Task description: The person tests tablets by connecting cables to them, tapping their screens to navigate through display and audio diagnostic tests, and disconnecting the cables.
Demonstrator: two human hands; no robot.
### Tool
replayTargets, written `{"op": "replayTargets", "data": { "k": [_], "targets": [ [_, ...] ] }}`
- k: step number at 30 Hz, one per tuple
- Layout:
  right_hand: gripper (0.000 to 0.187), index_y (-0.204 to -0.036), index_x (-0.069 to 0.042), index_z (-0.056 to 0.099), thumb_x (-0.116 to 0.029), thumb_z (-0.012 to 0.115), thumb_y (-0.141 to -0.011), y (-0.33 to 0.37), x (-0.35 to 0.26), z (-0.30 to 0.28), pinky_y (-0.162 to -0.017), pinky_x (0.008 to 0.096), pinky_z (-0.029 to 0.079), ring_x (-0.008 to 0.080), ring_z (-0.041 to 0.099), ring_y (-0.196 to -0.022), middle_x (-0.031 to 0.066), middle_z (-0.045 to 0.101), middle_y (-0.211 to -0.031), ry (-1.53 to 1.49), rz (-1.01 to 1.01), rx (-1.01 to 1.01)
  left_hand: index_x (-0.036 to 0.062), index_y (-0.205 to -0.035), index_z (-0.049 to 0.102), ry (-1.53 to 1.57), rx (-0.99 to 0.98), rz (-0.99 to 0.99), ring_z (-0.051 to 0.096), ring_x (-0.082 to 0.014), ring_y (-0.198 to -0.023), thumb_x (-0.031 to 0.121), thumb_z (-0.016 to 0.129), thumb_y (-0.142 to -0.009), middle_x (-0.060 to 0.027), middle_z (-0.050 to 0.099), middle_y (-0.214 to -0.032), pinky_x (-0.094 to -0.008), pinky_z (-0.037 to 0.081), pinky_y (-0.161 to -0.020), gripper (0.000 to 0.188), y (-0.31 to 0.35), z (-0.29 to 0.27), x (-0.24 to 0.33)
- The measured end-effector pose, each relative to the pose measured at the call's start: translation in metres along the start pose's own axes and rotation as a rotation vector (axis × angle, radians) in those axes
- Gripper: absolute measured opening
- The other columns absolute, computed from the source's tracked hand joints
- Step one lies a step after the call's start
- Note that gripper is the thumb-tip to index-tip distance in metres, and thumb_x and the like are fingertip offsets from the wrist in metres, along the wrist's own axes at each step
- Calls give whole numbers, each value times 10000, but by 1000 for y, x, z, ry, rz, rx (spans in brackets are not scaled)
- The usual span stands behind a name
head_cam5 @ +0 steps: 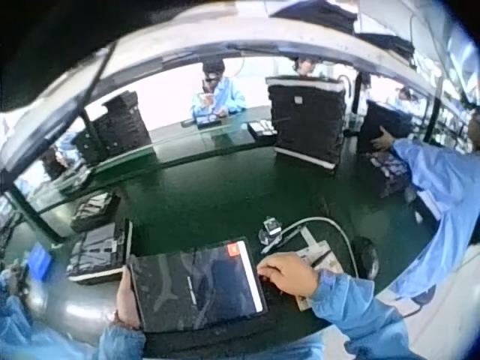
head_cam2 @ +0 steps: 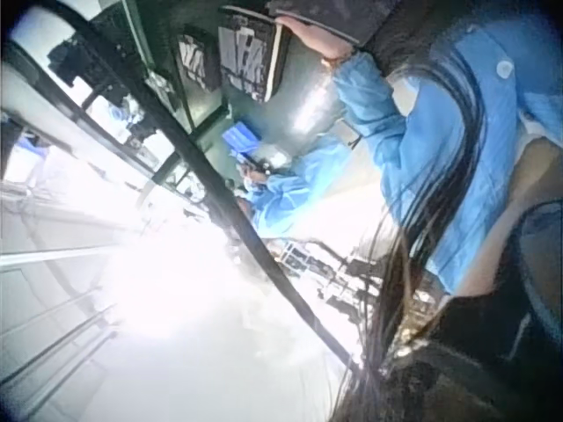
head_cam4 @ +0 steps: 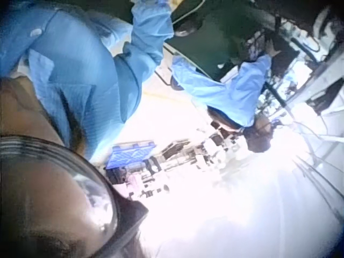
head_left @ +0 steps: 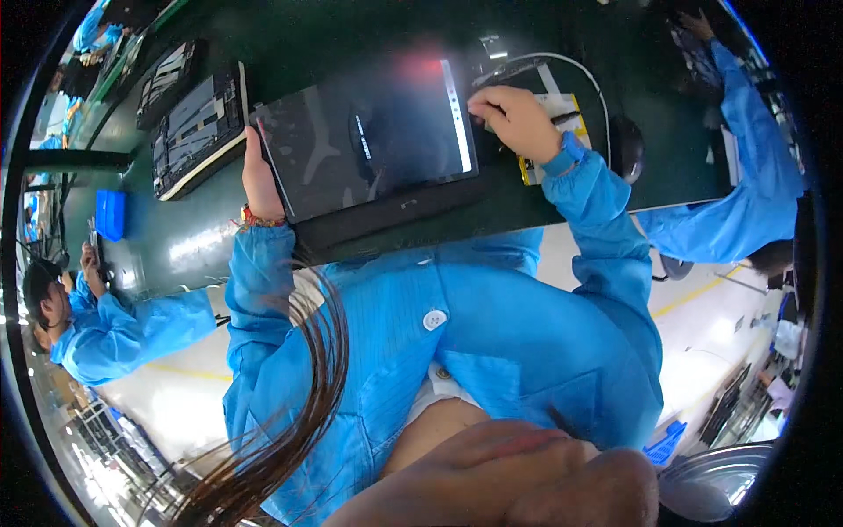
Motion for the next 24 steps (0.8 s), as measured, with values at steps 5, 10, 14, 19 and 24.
{"op": "replayTargets", "data": {
  "k": [5,10,14,19,24],
  "targets": [
    [159,-935,2,635,-119,567,-859,-3,0,-2,-636,300,494,209,635,-701,133,650,-805,23,74,-72,29,-1193,532,63,-30,-84,590,-240,-992,453,398,-949,-107,601,-1123,-342,475,-871,508,4,6,-4],
    [168,-920,-44,668,-174,587,-852,41,-13,-91,-808,407,470,306,612,-883,143,656,-931,638,-129,440,17,-1197,530,153,-79,-99,587,-239,-1017,439,402,-952,-120,598,-1148,-341,466,-893,505,6,5,-7],
    [226,-960,-69,677,-247,591,-851,108,16,-138,-865,420,455,348,591,-959,159,646,-1017,1093,91,581,14,-1174,546,165,-74,-122,605,-216,-974,429,418,-950,-103,616,-1120,-319,482,-858,489,1,9,-6],
    [320,-1082,-83,650,-298,574,-857,137,55,-133,-944,432,401,376,529,-1083,182,593,-1149,1027,391,525,21,-1130,572,64,65,-105,629,-197,-884,431,423,-948,-94,641,-1051,-300,505,-791,473,-1,-8,-7],
    [290,-1080,-55,643,-219,565,-853,139,58,-135,-942,397,415,359,554,-1067,210,591,-1139,1008,346,552,18,-1105,586,108,-27,-92,634,-197,-858,431,429,-946,-93,652,-1014,-293,506,-776,469,2,-1,-5]
  ]
}}
Point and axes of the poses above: each hand's wrist, its own y-axis away from the middle knuckle, its own z-axis out of the palm, x = y × z, the point moved 9 cm from there along -y, towards the middle knuckle
